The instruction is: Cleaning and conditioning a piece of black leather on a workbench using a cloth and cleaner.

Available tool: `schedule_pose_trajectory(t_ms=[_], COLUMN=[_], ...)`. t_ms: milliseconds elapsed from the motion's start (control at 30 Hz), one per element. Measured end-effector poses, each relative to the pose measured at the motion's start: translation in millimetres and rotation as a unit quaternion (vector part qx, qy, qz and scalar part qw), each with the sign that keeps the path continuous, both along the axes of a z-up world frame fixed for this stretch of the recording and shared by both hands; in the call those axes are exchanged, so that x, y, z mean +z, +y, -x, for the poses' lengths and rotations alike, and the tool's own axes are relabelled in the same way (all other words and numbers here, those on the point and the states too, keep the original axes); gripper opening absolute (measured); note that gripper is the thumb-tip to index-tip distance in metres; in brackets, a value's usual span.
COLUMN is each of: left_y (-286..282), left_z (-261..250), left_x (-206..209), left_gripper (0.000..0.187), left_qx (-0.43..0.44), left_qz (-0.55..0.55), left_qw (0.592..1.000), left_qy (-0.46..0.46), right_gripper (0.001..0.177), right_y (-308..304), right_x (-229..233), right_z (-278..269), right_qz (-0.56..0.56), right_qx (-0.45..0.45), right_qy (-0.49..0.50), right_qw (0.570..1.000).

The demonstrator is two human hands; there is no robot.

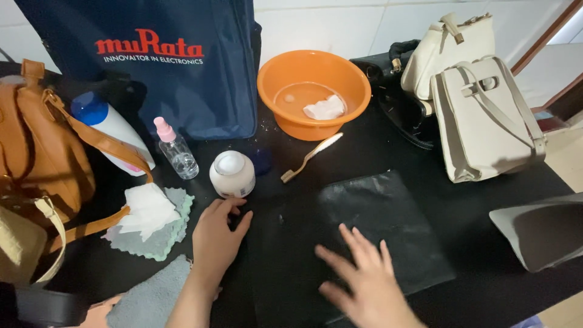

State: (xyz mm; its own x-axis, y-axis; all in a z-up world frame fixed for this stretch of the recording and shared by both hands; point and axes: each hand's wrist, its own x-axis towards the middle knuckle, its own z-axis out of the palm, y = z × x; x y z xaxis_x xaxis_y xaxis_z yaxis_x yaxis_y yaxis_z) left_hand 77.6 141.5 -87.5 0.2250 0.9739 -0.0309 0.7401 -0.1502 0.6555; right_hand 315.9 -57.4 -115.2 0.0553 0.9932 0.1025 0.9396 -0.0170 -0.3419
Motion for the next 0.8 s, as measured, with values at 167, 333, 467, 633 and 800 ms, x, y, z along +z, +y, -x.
schedule_pose_trajectory(t_ms=[167,333,467,633,800], left_y=[1.0,6.5,-0.2,3.0,-0.2], left_z=[2.3,2.6,3.1,0.9,-2.5], left_x=[-7.1,-16.5,-4.2,-7.9,-9.0], left_gripper=[0.031,0.029,0.03,0.031,0.027], left_qx=[-0.013,-0.017,-0.005,-0.012,0.005], left_qz=[-0.029,-0.071,-0.019,-0.014,-0.022], left_qw=[0.999,0.996,0.999,1.0,1.0], left_qy=[-0.012,-0.046,-0.027,-0.014,-0.014], right_gripper=[0.092,0.023,0.025,0.094,0.098], right_y=[10.2,-17.4,-36.4,-66.3,-76.2], right_x=[31.5,0.0,11.1,-11.9,26.4], right_z=[42.1,6.9,-28.8,-66.3,-57.7], right_qz=[0.095,0.011,-0.176,0.028,-0.131], right_qx=[0.076,0.141,-0.034,-0.08,-0.045], right_qy=[-0.226,0.303,0.137,-0.357,-0.491], right_qw=[0.966,0.942,0.974,0.93,0.86])
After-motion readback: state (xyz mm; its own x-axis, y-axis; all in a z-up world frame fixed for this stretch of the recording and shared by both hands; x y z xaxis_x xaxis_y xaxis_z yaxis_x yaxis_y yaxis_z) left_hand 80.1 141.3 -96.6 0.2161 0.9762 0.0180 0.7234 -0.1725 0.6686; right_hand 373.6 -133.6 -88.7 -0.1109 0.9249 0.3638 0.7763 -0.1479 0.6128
